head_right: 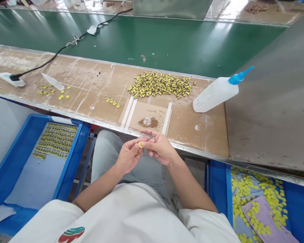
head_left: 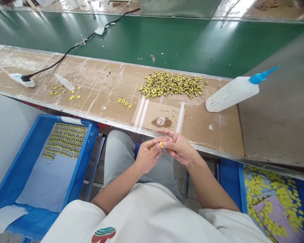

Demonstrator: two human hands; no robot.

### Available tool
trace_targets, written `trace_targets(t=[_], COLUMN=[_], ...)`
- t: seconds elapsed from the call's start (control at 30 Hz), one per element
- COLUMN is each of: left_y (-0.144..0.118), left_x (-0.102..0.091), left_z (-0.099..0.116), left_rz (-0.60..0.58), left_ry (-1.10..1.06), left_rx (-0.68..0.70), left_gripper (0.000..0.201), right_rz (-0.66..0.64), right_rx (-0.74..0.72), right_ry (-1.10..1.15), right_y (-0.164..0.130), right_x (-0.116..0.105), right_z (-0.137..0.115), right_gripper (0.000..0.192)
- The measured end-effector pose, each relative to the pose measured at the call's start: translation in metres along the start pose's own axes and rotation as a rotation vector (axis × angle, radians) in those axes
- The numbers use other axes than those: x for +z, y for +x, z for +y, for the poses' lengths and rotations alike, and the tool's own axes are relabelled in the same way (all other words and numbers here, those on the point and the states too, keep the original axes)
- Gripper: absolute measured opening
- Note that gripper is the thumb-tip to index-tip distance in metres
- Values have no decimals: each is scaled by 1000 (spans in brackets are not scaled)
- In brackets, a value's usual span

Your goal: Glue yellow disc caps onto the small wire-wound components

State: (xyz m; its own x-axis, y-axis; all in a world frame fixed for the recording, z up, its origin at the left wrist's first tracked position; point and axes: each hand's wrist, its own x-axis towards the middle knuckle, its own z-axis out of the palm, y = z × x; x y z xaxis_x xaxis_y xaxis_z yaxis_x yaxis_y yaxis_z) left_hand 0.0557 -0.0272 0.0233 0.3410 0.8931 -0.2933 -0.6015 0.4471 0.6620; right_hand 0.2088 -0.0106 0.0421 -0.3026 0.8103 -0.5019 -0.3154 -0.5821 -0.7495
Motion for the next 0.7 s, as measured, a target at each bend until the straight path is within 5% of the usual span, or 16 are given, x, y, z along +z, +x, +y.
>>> trace_targets(t=[0.2, 0.47, 0.57, 0.7], left_y=[4, 17, 24, 32], left_x=[12, 15, 12, 3], left_z=[-3, -4, 3, 15], left_rz=[23, 23, 64, 114], left_ry=[-71, -53, -79, -138], left_rx=[44, -3, -19, 18], left_gripper=[31, 27, 27, 27], right_rz=[200, 272, 368, 793], right_rx=[-91, -181, -279, -601], right_ry=[197, 203, -20, -549], right_y=[-1, -8, -1, 41], right_x=[14, 5, -16, -70], right_z=[14, 27, 15, -28], right_gripper=[68, 65, 57, 42])
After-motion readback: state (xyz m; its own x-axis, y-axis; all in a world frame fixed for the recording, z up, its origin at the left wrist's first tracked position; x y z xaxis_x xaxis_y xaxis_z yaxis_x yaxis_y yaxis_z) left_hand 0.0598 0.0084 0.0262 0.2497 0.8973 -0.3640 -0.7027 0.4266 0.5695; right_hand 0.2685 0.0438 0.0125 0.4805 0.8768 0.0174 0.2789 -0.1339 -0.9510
